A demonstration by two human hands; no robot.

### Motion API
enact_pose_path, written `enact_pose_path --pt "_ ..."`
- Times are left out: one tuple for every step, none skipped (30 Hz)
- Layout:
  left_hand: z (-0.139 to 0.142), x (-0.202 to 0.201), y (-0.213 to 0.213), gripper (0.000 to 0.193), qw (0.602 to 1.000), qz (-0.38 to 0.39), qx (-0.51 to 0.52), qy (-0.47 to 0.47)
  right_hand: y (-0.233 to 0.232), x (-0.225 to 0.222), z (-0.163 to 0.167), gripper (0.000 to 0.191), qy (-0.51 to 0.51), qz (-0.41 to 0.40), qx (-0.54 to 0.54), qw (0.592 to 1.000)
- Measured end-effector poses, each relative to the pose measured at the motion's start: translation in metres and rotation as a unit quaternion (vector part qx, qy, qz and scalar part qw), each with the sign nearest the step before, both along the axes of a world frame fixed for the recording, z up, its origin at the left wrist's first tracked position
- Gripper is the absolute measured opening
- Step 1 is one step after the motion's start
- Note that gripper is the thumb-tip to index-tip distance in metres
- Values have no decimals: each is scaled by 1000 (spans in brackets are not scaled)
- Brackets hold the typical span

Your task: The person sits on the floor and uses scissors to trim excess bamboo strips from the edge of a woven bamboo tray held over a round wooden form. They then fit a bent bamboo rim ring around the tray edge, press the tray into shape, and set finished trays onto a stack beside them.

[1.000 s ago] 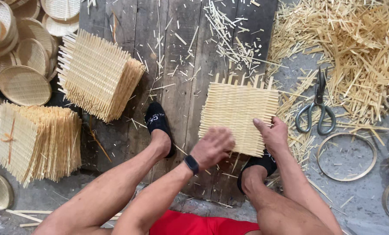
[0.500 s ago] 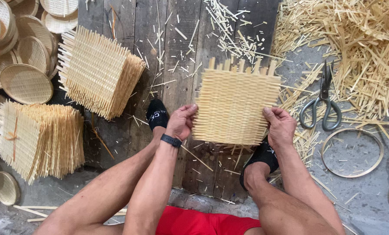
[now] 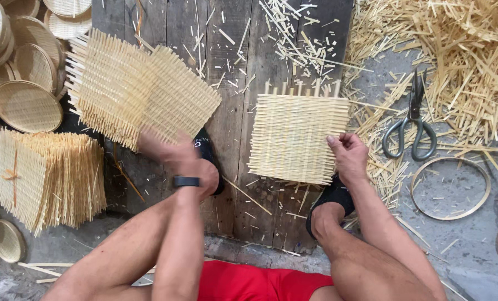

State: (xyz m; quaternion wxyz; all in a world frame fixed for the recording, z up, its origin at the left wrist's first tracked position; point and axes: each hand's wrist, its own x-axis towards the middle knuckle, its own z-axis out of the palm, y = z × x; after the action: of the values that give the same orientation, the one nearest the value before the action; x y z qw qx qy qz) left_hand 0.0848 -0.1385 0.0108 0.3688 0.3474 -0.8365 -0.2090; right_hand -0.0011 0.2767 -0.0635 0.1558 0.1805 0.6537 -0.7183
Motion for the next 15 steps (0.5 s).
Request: enact_pose_path --pt "-12 -5 25 75 988 -90 121 -28 -3 2 -1 17 13 1 17 1000" --pt "-25 -15 49 80 954 -143 249 -89 -5 3 0 18 29 2 34 999" --pt "-34 -23 69 85 911 -171 344 -150 -7 4 1 18 45 1 51 998" --pt "-41 -30 83 75 860 -149 395 -285 -7 5 3 19 50 3 61 997" --pt "-47 -37 90 72 832 -185 437 -288 -8 5 5 20 53 5 70 996" --pt "-53 -42 97 69 800 -221 477 -290 -8 6 7 21 58 7 80 995" --pt "-57 -45 102 59 779 -221 523 -265 -9 6 9 22 70 6 92 993" --pt "-60 -46 105 50 756 -219 567 -242 -10 7 11 22 79 4 105 991" --pt "-63 -45 106 41 730 -216 610 -220 -10 7 12 23 87 3 118 989" --pt "-66 -44 106 38 735 -209 608 -216 -10 8 13 23 79 4 123 989" --pt "-69 -42 105 35 741 -202 604 -213 -11 8 14 24 72 6 127 989" --pt "-72 -41 104 32 748 -195 599 -209 -10 8 15 24 65 8 131 989" --pt "-74 -39 103 32 749 -195 595 -217 -10 9 16 24 71 9 135 988" --pt "-76 -38 102 32 750 -197 590 -226 -9 9 17 24 77 8 140 987" --pt "-79 -37 100 32 750 -198 585 -236 -9 10 18 24 83 7 145 986"
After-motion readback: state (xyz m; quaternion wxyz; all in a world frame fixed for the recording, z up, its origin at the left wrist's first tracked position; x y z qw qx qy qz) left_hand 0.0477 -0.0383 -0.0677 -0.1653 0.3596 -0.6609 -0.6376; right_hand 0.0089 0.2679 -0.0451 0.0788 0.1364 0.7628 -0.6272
